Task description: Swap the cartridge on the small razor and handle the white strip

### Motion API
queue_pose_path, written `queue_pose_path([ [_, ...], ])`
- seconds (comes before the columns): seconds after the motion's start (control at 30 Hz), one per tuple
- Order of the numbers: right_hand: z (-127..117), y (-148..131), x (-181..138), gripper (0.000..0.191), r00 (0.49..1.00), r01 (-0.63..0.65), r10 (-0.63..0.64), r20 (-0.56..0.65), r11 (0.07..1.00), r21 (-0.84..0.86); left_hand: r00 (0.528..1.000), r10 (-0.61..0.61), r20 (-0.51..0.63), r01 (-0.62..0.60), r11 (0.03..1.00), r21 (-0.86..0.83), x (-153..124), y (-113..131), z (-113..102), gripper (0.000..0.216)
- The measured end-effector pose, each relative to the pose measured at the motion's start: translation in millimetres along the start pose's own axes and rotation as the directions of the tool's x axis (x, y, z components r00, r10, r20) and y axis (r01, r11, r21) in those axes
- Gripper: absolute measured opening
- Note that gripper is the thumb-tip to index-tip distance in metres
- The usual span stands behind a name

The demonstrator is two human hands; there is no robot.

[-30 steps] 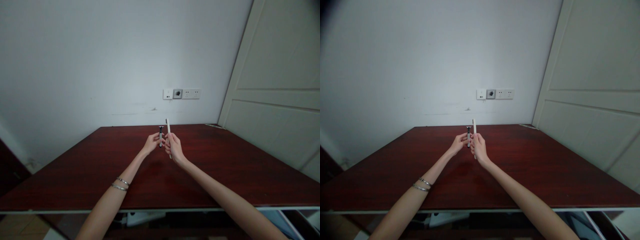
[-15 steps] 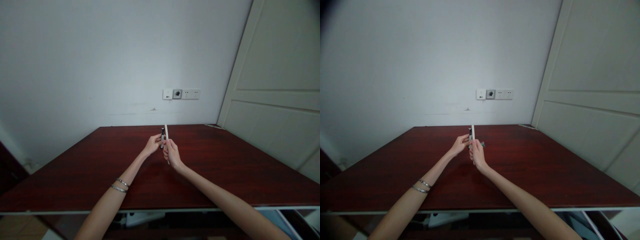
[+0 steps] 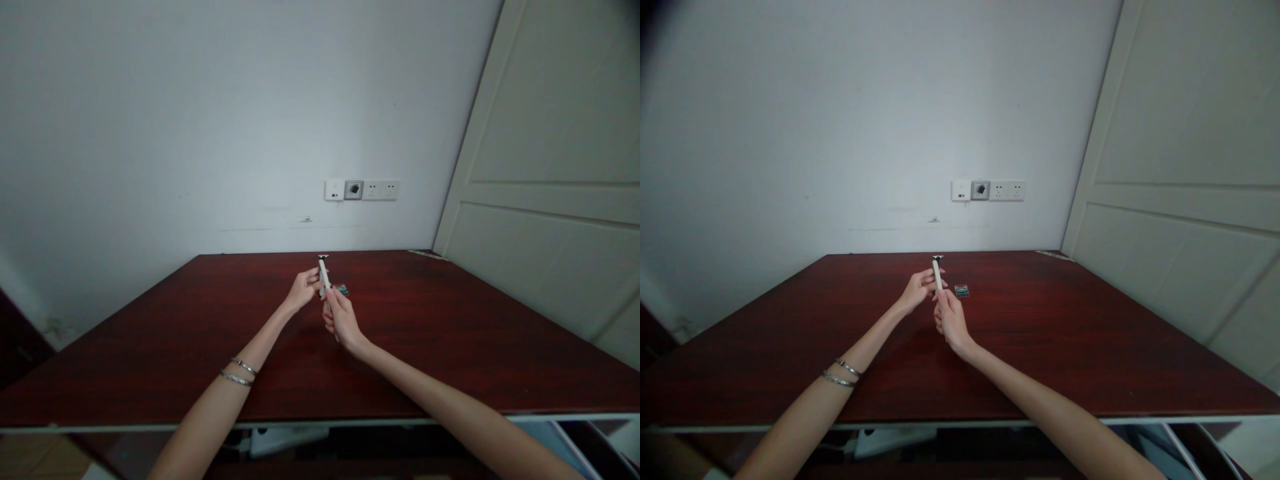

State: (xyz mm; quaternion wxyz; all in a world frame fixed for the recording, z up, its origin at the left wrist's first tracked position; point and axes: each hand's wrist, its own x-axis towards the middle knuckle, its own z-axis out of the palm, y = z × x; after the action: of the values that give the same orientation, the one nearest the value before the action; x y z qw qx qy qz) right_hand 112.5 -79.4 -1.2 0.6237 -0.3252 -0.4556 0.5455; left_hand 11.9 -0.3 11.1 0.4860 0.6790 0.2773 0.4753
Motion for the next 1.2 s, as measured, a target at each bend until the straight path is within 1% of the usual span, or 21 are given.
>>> queue_pose_path([
  [0.13,2.9,-10.6,6.5,0.039,0.997,0.076,-0.075,-0.019,0.996,0.056,0.999,0.027,0.025,-0.027,1.0,-0.01,1.3,-1.3,0.9,0.042],
  [0.23,2.7,-10.2,6.3,0.039,0.999,0.042,-0.041,-0.015,0.998,0.041,0.998,0.055,0.034,-0.055,0.998,-0.011,1.8,-1.8,1.4,0.039],
  [0.33,1.3,-8.7,4.2,0.039,1.0,0.01,-0.01,0.003,1.0,0.027,0.999,0.032,0.024,-0.032,0.999,-0.011,1.4,-1.9,0.6,0.037],
  [0.43,0.3,-15.1,7.0,0.038,0.999,0.049,-0.049,0.001,0.998,0.047,1.0,0.003,0.023,-0.002,1.0,-0.017,1.0,-2.5,-0.3,0.04],
  [0.5,-0.1,-18.2,9.2,0.038,0.998,0.069,-0.069,-0.001,0.996,0.057,0.999,0.012,0.035,-0.011,1.0,-0.02,1.1,-3.4,-0.4,0.041],
  [0.6,-1.0,-12.5,6.6,0.038,1.0,0.027,-0.028,0.009,0.999,0.021,0.998,0.035,0.044,-0.034,0.999,-0.009,1.7,-5.1,-0.6,0.038],
  [0.7,-2.2,-3.3,0.4,0.038,1.0,-0.02,0.02,0.024,1.0,-0.013,1.0,0.016,0.024,-0.017,1.0,0.01,2.0,-6.4,-1.3,0.037],
  [0.77,-3.3,-3.5,-1.2,0.037,1.0,0.007,-0.007,0.021,1.0,0.001,1.0,0.007,0.027,-0.008,1.0,0.003,2.0,-6.3,-1.8,0.038],
  [0.87,-7.5,-15.4,2.4,0.032,0.992,0.123,-0.123,0.012,0.992,0.006,0.997,0.042,0.062,-0.042,0.999,0.001,2.0,-5.0,-2.8,0.036],
  [0.93,-14.0,-27.8,6.6,0.029,0.977,0.213,-0.212,0.023,0.976,-0.034,0.994,0.074,0.081,-0.076,0.997,0.017,2.6,-4.1,-4.7,0.033],
  [1.03,-29.9,-48.2,11.7,0.044,0.946,0.325,-0.318,0.067,0.934,-0.148,0.992,0.101,0.072,-0.106,0.993,0.06,4.7,-4.6,-10.7,0.026],
  [1.07,-36.0,-54.7,12.8,0.047,0.94,0.34,-0.326,0.101,0.918,-0.203,0.993,0.104,0.063,-0.109,0.991,0.083,5.6,-5.5,-13.1,0.024],
  [1.13,-47.8,-66.0,14.1,0.045,0.935,0.351,-0.308,0.175,0.871,-0.344,0.993,0.106,0.045,-0.111,0.986,0.124,7.5,-7.7,-17.7,0.022],
  [1.2,-56.8,-73.9,14.3,0.043,0.927,0.371,-0.284,0.246,0.79,-0.487,0.993,0.116,0.034,-0.12,0.982,0.143,8.7,-9.4,-20.6,0.021],
])
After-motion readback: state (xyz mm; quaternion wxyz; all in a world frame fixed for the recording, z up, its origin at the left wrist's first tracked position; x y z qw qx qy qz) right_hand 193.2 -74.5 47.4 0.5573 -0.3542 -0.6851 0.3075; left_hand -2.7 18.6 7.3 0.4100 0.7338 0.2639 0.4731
